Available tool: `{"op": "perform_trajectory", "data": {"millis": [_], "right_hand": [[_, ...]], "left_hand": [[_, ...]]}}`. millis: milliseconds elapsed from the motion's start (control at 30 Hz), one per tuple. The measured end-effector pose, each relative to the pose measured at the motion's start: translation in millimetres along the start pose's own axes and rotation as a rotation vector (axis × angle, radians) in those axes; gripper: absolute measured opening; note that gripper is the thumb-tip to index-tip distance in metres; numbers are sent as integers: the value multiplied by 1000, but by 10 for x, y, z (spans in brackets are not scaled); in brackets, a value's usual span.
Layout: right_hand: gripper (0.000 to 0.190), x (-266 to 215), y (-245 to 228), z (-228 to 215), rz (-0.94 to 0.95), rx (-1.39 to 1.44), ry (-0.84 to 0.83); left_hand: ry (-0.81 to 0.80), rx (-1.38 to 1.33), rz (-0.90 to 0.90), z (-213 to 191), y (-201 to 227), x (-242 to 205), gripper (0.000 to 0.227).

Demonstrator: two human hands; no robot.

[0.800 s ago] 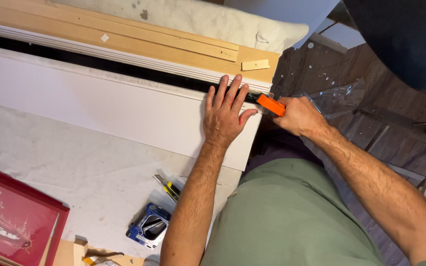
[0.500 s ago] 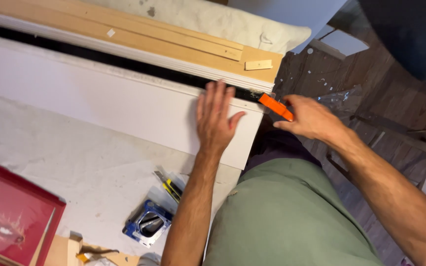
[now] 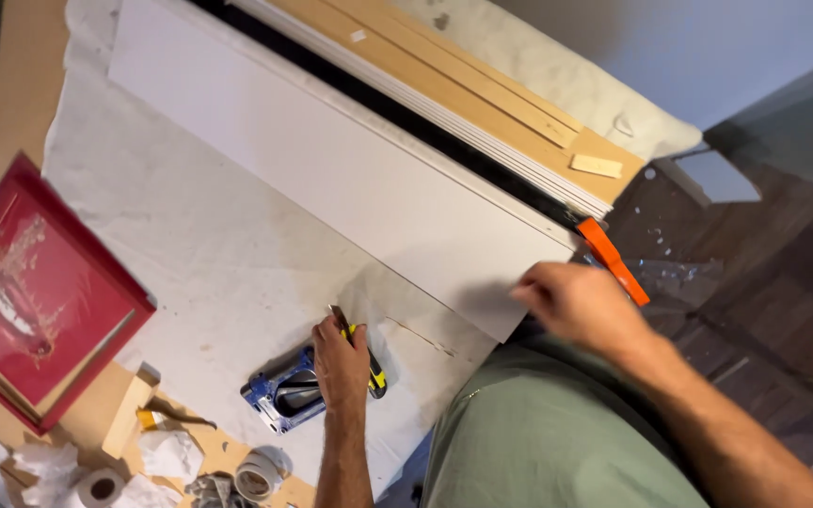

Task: Cutting a white board using a utility knife and a straight edge guide on a workbench.

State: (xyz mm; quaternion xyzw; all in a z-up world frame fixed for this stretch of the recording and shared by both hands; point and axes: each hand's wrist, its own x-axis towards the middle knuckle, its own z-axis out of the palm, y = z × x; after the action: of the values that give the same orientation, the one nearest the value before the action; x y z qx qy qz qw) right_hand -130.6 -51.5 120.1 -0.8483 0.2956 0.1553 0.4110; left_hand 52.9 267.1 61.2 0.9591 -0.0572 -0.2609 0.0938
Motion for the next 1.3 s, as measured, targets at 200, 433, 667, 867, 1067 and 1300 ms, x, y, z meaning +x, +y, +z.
{"op": "perform_trajectory", "data": {"millis": [200,433,667,867,1067,1300], "right_hand": [[68,308,-686,277,-153,250,-305],[32,631,-977,77,177,685,-421],[32,833,-668,12,348,579,-319],[42,1013,-500,44,450,492,-335],[50,1251,-437,126,497,311,-434],[50,1415,-593,247,406,292,-492]], "left_hand": [[-19,-494,69,-452,577,26,52],[-65,-766,442,-663,1538,528,61],[453,-403,491,-749,1843,2775,63],[506,-78,376,-987,1954,4152,76],[671,-23,473,-924,1979,4417,59],[757,-117,528,-864,1937,4447,54]]}}
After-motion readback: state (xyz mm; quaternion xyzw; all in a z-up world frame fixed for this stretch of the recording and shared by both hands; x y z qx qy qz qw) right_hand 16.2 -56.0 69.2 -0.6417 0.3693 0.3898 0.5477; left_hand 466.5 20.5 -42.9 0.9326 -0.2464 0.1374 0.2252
